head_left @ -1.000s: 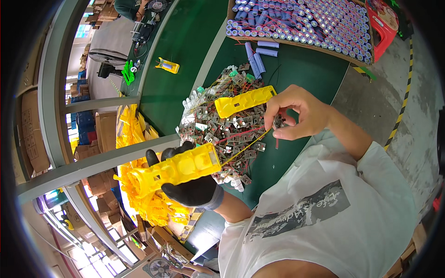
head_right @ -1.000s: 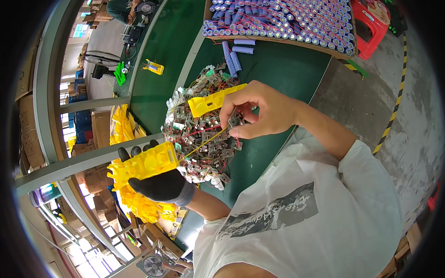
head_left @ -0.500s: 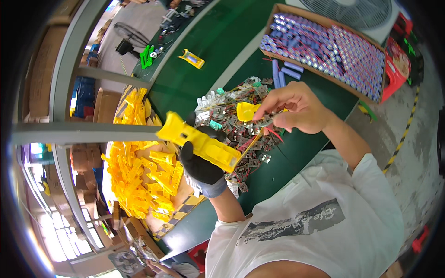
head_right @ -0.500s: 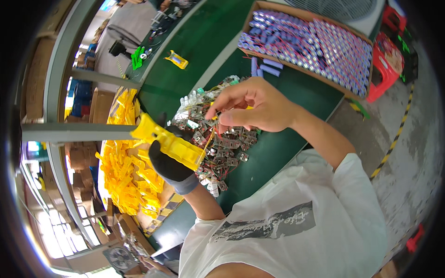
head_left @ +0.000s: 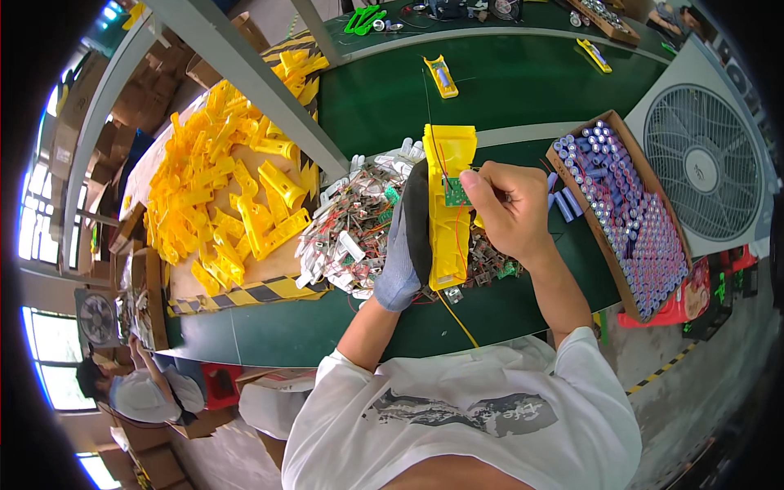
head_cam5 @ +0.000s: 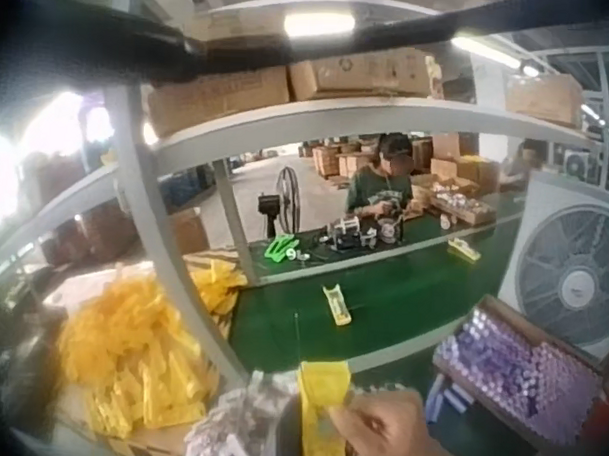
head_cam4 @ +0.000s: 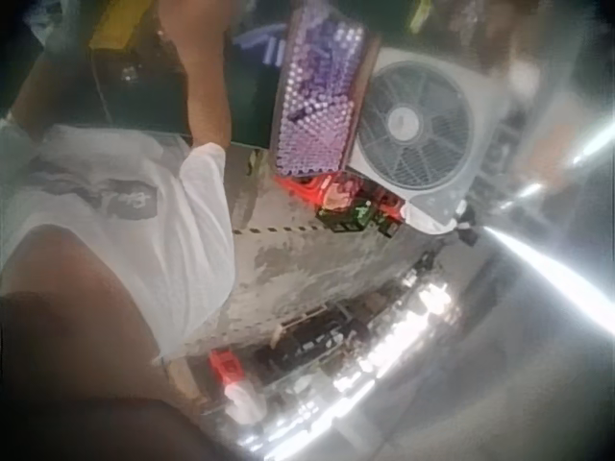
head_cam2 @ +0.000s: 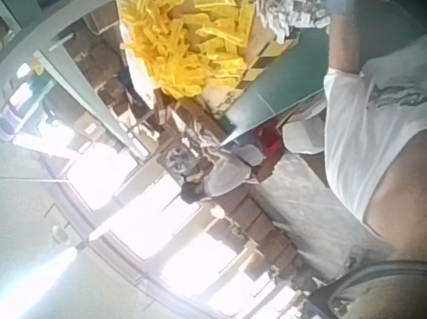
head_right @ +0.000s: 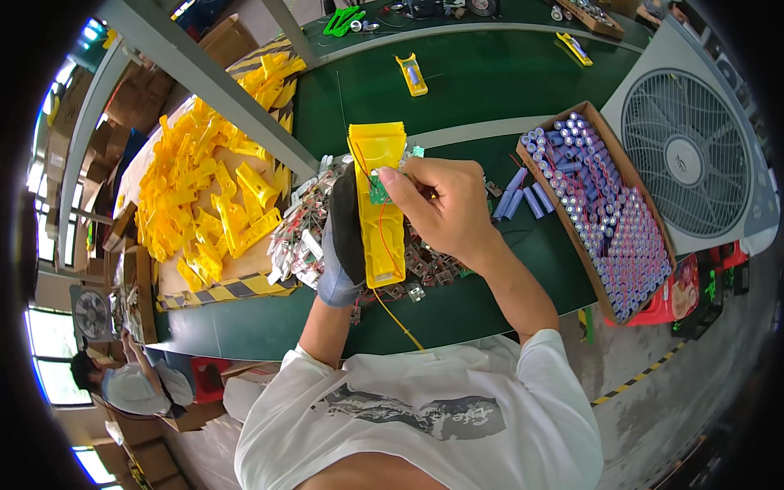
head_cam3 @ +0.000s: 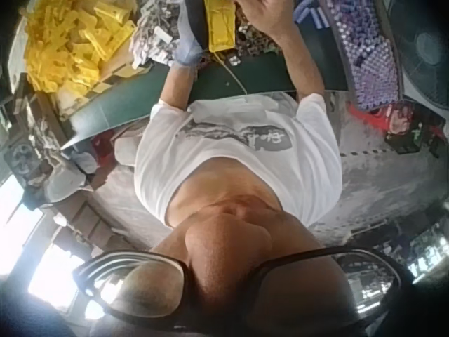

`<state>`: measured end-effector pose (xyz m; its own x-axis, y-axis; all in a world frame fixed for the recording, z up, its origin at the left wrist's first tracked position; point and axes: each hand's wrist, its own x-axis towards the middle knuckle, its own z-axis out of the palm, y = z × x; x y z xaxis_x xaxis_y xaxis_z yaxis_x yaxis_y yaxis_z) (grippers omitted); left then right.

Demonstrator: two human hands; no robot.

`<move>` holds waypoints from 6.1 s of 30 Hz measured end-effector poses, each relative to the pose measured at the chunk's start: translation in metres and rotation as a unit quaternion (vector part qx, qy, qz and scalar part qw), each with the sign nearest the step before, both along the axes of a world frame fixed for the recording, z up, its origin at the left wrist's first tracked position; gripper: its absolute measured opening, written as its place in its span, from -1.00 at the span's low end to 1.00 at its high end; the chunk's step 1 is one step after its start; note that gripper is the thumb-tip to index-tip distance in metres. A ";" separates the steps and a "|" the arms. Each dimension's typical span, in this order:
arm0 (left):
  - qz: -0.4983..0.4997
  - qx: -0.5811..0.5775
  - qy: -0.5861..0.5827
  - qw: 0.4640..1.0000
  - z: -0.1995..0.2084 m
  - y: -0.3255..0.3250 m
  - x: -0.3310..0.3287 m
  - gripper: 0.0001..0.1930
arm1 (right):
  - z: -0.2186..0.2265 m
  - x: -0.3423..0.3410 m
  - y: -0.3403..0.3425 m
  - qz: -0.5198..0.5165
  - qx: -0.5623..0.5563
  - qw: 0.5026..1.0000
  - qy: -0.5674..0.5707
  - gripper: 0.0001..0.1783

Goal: The person assembles circuit boards into yellow plastic housings by hand.

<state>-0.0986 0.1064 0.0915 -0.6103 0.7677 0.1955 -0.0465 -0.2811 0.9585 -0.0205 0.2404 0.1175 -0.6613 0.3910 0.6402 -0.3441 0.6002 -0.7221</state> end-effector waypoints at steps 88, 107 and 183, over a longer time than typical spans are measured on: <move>0.464 0.050 0.014 0.884 -0.093 -0.256 0.069 -0.45 | 0.056 -0.003 -0.093 0.414 0.126 0.791 -0.433 -0.89; 0.330 -0.641 -0.084 0.688 -0.320 -0.418 0.213 -0.47 | -0.053 -0.118 -0.428 0.610 0.259 0.652 -0.369 -0.69; 0.237 -0.005 -0.030 0.971 0.024 -0.124 -0.067 -0.65 | 0.052 -0.054 -0.018 0.184 0.386 0.904 0.009 -0.61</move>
